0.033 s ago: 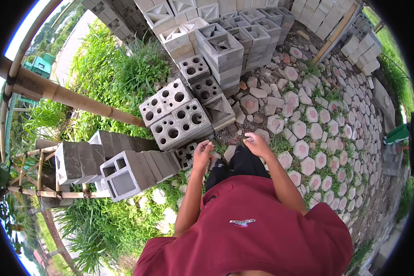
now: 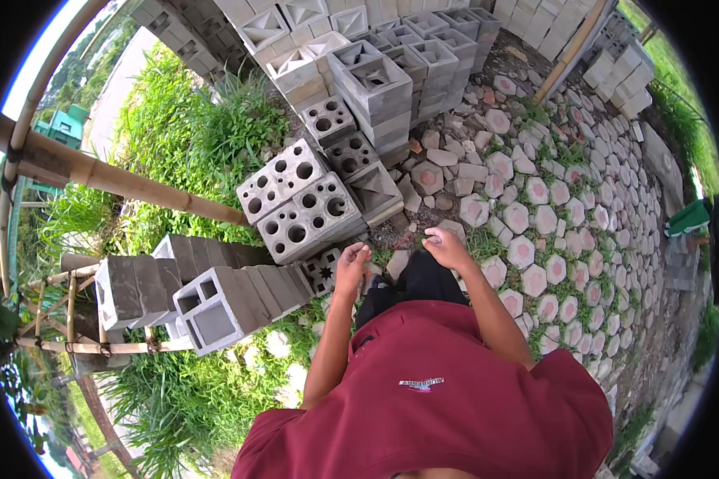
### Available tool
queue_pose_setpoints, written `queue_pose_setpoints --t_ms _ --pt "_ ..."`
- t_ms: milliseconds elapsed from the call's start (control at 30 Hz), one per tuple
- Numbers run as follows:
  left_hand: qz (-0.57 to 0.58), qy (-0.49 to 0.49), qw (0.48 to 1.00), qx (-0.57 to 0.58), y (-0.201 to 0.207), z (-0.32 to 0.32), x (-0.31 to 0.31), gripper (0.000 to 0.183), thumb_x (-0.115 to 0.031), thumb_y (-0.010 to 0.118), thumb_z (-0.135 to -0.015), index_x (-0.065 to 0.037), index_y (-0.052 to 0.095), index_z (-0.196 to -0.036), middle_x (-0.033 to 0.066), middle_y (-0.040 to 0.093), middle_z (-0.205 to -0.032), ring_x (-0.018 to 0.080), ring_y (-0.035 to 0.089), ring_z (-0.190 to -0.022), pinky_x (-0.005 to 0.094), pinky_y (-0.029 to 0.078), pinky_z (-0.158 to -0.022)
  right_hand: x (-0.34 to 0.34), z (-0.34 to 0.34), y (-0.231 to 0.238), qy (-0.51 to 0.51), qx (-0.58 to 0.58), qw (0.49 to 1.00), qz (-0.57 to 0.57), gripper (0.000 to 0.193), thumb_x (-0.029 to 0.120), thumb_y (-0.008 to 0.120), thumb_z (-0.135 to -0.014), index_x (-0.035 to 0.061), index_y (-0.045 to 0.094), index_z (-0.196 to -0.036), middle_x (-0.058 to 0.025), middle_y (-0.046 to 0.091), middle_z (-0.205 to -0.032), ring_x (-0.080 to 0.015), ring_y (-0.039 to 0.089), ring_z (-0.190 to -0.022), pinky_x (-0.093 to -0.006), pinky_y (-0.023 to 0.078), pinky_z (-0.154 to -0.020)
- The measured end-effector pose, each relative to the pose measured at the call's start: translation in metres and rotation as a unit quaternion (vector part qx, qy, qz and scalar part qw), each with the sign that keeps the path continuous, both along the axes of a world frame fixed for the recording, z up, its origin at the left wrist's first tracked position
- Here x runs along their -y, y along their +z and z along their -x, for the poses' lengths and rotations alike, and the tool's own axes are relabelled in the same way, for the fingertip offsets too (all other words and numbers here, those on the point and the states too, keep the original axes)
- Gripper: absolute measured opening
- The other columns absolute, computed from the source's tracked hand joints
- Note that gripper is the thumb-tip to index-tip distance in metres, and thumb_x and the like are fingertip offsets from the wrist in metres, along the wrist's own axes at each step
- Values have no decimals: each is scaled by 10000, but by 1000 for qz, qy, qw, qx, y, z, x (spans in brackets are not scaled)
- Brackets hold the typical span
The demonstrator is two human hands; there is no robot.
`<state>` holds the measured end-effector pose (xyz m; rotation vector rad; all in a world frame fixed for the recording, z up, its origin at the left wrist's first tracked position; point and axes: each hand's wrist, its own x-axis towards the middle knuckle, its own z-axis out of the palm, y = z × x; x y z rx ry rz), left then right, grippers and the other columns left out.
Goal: The person picks up concrete blocks and stacks them on top of other concrete blocks in an outdoor area.
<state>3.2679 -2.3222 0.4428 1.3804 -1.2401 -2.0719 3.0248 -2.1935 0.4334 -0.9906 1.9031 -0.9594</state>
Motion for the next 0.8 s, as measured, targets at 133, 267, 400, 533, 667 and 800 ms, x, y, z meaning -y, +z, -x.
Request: queue_pose_setpoints --t_ms 133,267,400,533,667,800 --pt "-8 -119 992 38 7 36 -8 455 -359 612 -922 -69 520 -1261 54 628 -1110 165 586 -1055 378 441 -901 -49 18 -4 -116 -50 992 24 431 254 660 -857 -69 600 -1136 -211 696 -957 -283 691 -878 -369 532 -783" --pt "20 -165 986 9 18 79 -12 446 -321 585 -943 -37 494 -1274 46 636 -1051 152 604 -976 351 455 -855 -87 37 -24 -222 -9 975 15 428 261 662 -855 -48 608 -1146 -215 684 -999 -290 684 -901 -365 528 -791" --pt "30 -183 982 27 26 124 -8 425 -320 581 -946 -41 502 -1257 51 639 -1020 156 607 -960 352 465 -835 -105 54 -24 -281 1 960 1 474 305 658 -846 -38 605 -1169 -199 688 -1005 -289 676 -925 -360 515 -816" --pt "37 -225 974 -14 32 191 -16 415 -320 584 -946 -57 496 -1255 51 637 -1033 156 599 -970 347 470 -820 -118 86 -17 -313 -3 950 -5 490 321 655 -823 -23 614 -1171 -194 690 -1019 -290 673 -932 -365 512 -820" --pt "18 -274 961 -12 22 257 -33 409 -316 573 -953 -57 475 -1255 61 629 -1052 163 599 -972 354 478 -808 -136 127 -12 -332 -25 943 2 472 317 649 -820 -20 624 -1149 -195 689 -1019 -300 678 -922 -367 517 -799" --pt "4 -306 952 -28 14 326 -70 386 -297 578 -948 -50 479 -1228 48 643 -980 139 612 -876 307 477 -735 -175 172 -15 -393 0 919 25 447 292 659 -828 -27 630 -1139 -200 688 -998 -287 677 -911 -357 519 -800"
